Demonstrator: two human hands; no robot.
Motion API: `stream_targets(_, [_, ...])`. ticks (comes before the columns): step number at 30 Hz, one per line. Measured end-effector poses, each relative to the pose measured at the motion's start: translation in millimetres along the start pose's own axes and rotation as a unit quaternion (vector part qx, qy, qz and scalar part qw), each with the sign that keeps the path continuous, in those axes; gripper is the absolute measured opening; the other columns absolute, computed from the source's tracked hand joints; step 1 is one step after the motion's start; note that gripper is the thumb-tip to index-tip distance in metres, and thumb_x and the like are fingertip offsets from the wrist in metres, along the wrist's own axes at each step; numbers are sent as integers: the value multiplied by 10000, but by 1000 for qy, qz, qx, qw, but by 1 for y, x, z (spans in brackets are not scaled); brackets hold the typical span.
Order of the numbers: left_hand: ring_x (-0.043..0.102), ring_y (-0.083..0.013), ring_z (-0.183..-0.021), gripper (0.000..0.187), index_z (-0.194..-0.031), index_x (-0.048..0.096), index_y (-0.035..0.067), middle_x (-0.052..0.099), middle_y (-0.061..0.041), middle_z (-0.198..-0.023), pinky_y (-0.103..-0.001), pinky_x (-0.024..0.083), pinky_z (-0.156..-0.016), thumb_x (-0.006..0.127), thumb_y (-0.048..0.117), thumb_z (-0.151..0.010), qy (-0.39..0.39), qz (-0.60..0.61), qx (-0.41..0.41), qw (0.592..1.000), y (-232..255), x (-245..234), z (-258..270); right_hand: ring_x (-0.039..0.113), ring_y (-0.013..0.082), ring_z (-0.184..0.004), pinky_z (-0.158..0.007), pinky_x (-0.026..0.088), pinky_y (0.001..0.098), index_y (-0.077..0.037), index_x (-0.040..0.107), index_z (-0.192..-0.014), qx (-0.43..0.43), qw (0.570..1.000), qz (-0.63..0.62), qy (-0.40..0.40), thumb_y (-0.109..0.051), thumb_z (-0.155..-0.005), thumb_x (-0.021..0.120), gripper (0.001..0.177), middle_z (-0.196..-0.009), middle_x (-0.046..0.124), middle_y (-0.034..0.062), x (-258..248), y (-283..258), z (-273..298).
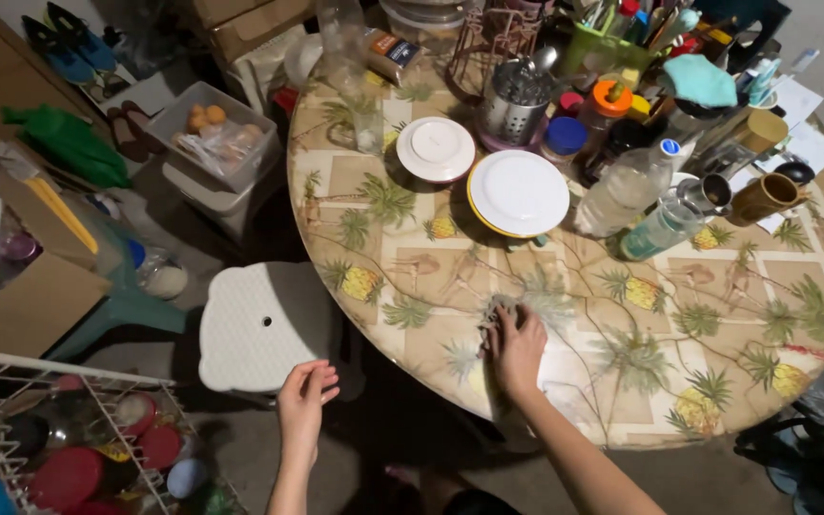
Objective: Clear leftover food and dishes from the dining table and take them to the kitchen sink.
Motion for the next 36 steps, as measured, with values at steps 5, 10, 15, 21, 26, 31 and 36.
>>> stream_targets(5, [719,-224,-950,258,-1133,671,-28,723,-154,-1040,-366,617,-822,555,180,-1033,-2,-11,-32,999,0,-3,-34,316,481,-1450,-1174,255,564,-77,465,-1497,-95,995,25,9,-269,-961,591,584,-1575,343,298,33,-6,10])
stream_targets(10, [710,-201,-950,247,-1135,677,-16,729,-128,-1045,-351,622,-827,561,172,-1026,-34,-21,-14,999,20,23,-92,203,431,-1529,-1231,184,549,0,298,-1574,-111,991,43,-58,-298,-1017,495,662,-1634,236,283,68,-59,10])
stream_targets(15, [708,-172,-915,229,-1117,682,-6,728,-111,-1029,-330,597,-801,567,170,-1027,-78,-61,-10,995,51,60,-163,167,403,-1510,-1189,164,542,30,272,-1532,-148,979,68,-122,-321,-991,440,666,-1630,204,261,94,-89,-34])
stream_targets(21, [672,-168,-869,209,-1131,694,7,713,-101,-977,-326,585,-798,641,169,-1009,-120,-65,34,990,50,92,-251,280,368,-1527,-1212,222,561,40,354,-1530,-27,990,137,24,-146,-990,360,571,-1618,347,228,39,40,-78])
stream_targets(26, [542,-230,-1255,617,-1369,480,13,571,-141,-1350,-364,455,-1032,803,128,-857,-117,-97,184,971,85,149,-335,446,359,-1376,-1185,319,498,-4,461,-1477,117,991,8,62,-200,-1065,331,474,-1494,474,226,-8,10,-91])
stream_targets(31, [405,-300,-1464,1019,-1598,269,48,415,-190,-1584,-431,317,-1215,890,123,-793,-134,-184,272,935,140,221,-400,150,688,-1080,-952,105,751,157,511,-1368,438,736,-515,-30,-298,-1179,343,520,-1252,258,520,82,-105,-84])
stream_targets(36, [427,-341,-1384,1222,-1579,208,75,380,-228,-1533,-438,362,-1144,974,129,-629,-179,-139,280,933,159,253,-444,359,391,-1502,-1247,235,487,-80,537,-1473,-71,984,-159,-47,-48,-940,498,536,-1579,458,203,155,-203,-130])
Point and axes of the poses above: each hand's wrist, its own z-axis away from the middle knuckle, its own x-axis out of the palm, y = z × x, the point moved 8 cm from there along -z, towards the middle knuckle
